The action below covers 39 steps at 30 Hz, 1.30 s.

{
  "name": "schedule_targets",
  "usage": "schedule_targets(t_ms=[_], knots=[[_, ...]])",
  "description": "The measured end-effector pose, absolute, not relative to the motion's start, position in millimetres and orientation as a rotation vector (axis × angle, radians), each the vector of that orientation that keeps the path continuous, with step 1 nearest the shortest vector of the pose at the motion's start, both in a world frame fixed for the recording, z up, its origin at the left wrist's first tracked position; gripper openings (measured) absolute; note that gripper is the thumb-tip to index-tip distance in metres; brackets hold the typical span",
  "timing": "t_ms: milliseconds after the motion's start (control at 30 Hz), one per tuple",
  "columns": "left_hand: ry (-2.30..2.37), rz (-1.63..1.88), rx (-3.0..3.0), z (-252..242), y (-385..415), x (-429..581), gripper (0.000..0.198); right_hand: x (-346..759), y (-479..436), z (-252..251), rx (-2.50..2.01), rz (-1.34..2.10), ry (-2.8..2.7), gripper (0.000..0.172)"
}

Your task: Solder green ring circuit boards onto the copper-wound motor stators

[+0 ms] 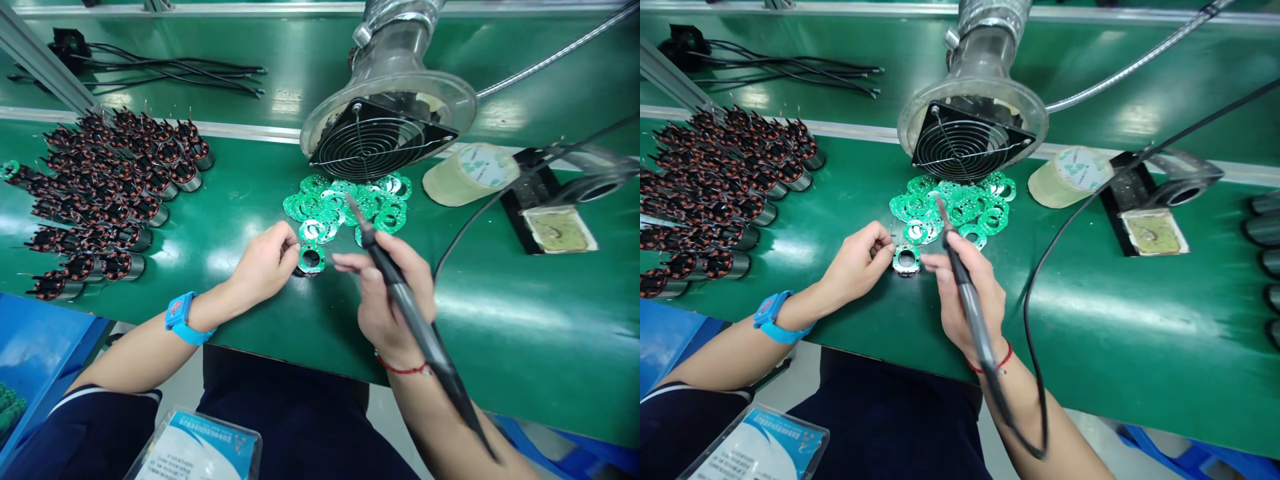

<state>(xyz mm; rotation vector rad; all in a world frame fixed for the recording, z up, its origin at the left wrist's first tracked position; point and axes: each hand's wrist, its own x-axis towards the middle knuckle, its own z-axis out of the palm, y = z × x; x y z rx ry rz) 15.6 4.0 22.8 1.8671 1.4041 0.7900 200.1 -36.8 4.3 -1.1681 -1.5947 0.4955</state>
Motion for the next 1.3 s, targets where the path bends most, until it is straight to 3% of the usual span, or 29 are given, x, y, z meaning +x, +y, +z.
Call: schedule_targets(t_ms=[200, 333, 400, 567, 733, 867, 1000, 1300], knots=[[1.345, 0.737, 1.722, 19.6, 7.6, 9.2, 0.01, 195.9, -29.5, 2.9, -1.365, 0.592, -1.869, 0.048], [1.086, 0.608, 1.947, 15.1, 4.9, 2.9, 0.049, 192.6, -32.8, 1.0, -1.404, 0.52, -1.846, 0.048], [1.069, 0.546, 2.081, 11.7, 2.0, 4.2, 0.057, 189.8, -35.1, 2.2, -1.427, 0.439, -1.86, 0.044], [1.157, 0.612, 2.159, 3.3, -1.3, 12.8, 0.054, 182.2, -38.8, 3.0, -1.447, 0.152, -1.952, 0.03], [1.114, 0.65, 2.172, 0.9, 4.0, 11.7, 0.05, 178.8, -37.9, -4.9, -1.422, -0.01, -1.976, 0.028], [1.051, 0.695, 2.151, 0.5, 7.0, 8.9, 0.046, 178.2, -33.8, -11.5, -1.401, 0.084, -1.92, 0.033], [0.985, 0.785, 2.104, -1.6, 6.7, 8.0, 0.068, 176.6, -29.6, -14.1, -1.367, 0.3, -1.859, 0.043], [1.0, 0.835, 1.955, -8.9, 9.0, 6.8, 0.068, 173.5, -18.4, -11.5, -1.373, 0.393, -1.768, 0.035]])
